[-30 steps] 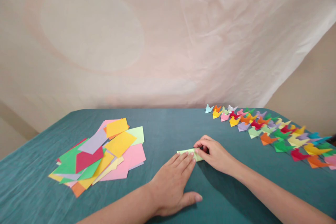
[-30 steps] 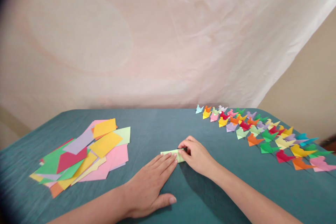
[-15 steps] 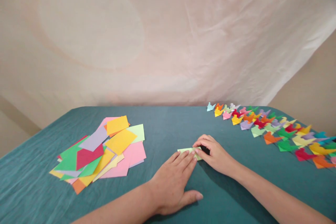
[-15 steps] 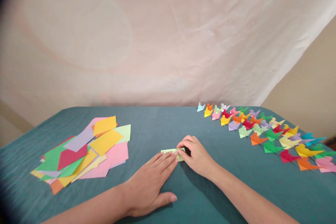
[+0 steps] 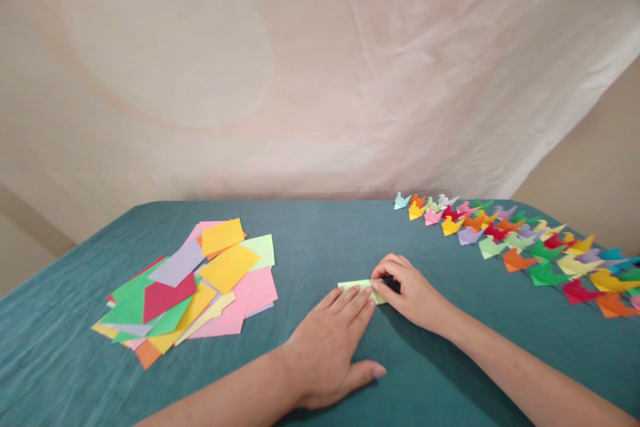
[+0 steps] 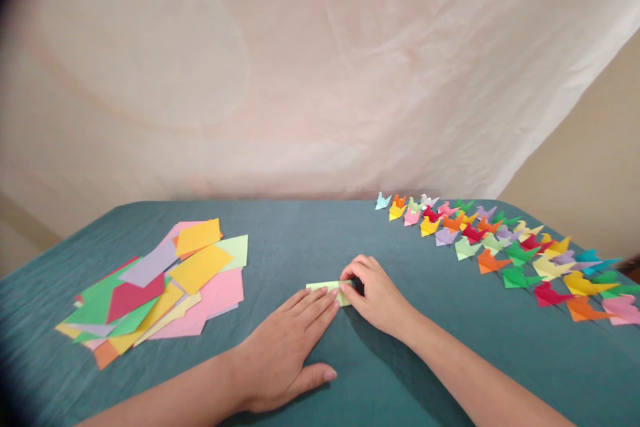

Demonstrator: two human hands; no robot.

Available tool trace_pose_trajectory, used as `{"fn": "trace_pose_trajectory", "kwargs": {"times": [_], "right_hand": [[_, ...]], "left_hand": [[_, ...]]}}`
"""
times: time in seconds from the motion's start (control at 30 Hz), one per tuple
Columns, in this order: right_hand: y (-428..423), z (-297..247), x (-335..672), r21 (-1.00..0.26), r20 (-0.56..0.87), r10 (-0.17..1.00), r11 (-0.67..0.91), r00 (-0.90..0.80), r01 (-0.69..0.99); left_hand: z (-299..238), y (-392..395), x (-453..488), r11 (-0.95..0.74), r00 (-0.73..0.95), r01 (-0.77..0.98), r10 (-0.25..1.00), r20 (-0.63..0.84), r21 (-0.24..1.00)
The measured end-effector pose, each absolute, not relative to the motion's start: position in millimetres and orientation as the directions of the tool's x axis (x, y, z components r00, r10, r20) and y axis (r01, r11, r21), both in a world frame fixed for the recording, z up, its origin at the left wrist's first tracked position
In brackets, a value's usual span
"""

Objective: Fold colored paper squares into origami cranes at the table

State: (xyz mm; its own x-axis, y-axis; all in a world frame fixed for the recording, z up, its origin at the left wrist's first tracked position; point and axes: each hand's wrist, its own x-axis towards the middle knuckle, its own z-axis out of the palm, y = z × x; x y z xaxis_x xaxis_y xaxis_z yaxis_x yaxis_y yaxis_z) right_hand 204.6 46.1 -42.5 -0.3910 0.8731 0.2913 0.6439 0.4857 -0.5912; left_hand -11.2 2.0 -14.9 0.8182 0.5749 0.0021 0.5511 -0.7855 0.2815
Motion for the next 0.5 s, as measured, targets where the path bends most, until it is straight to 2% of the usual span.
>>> {"fn": "trace_pose_trajectory", "kwargs": {"times": [0.5], "right_hand": [[46.6,-47.8,212.4,-0.599,0.291,0.873,0.485,-0.391,0.638]], "left_hand": [[-11.6,1.6,-10.2,-0.772,0.805,0.577,0.592,-0.030,0.267]]}}
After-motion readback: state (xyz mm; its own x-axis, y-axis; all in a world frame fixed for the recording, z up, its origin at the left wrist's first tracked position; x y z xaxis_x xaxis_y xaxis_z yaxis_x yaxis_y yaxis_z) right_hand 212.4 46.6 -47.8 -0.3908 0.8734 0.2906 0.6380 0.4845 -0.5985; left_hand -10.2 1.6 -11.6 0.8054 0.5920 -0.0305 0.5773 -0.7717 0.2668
